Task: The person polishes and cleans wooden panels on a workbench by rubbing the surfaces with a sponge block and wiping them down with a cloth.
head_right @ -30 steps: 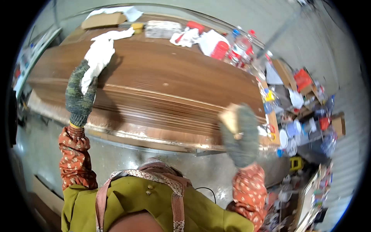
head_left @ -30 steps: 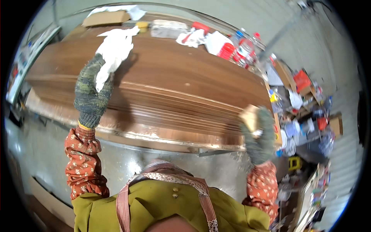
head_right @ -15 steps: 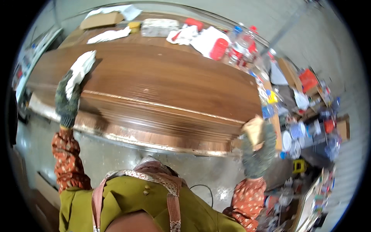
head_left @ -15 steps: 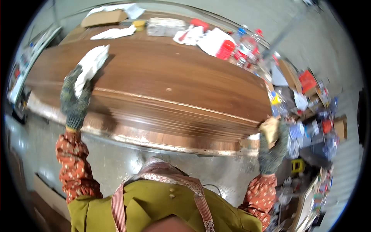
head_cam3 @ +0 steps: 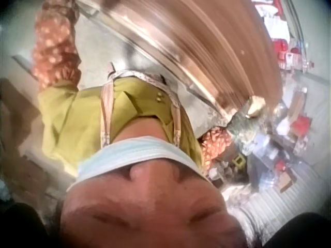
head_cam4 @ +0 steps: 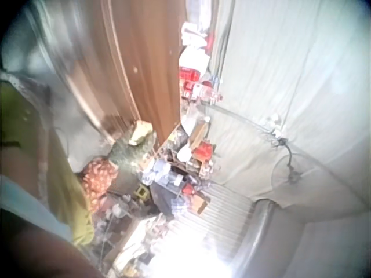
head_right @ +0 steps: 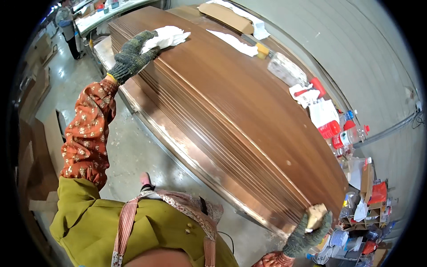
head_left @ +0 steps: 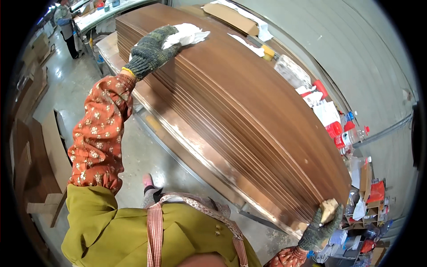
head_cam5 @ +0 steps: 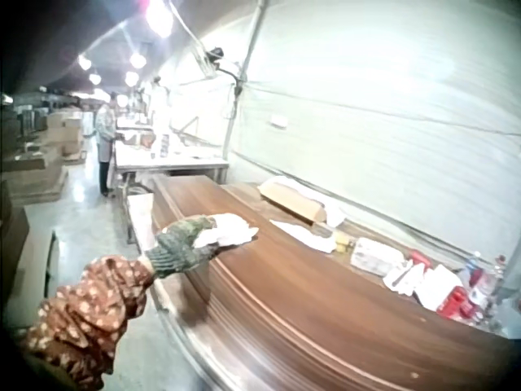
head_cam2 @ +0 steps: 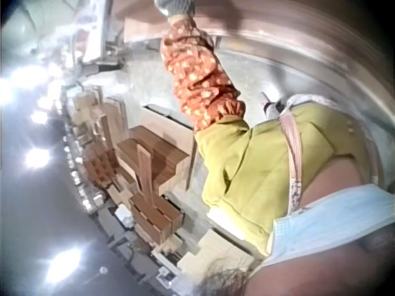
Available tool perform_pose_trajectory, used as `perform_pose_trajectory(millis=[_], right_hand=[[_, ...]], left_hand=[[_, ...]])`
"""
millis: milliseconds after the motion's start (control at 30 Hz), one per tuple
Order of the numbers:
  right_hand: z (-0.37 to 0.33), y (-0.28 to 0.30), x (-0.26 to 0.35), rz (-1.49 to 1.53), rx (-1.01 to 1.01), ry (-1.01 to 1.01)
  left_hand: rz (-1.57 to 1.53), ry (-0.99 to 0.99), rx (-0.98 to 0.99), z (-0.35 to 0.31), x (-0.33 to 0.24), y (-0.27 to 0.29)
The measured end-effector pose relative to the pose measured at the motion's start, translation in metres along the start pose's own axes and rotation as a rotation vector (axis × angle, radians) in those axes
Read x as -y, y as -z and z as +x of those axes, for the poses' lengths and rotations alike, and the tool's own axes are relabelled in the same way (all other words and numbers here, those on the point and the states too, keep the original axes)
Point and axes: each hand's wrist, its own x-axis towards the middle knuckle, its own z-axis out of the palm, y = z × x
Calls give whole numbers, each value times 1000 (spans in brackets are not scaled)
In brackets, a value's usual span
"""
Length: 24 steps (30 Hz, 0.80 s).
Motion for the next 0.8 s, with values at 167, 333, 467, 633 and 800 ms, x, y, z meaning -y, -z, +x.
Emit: perform_pose_trajectory(millis=[167,333,467,633,800], right_hand=[[-53,-120,75,68,25,366],[-36,-202,164,277,5,710],[-46,-252,257,172,101,653],[-54,-262,247,133,115,779],[-91,-263,159,220,-114,447]], left_hand=[[-46,105,38,-41,73,-20],[-96,88,135,-44,43,-16],[-167,-12,113,-35,33,-27],[-193,-87,235,-36,75,-31],[-89,-55,118,-63,140,-40]])
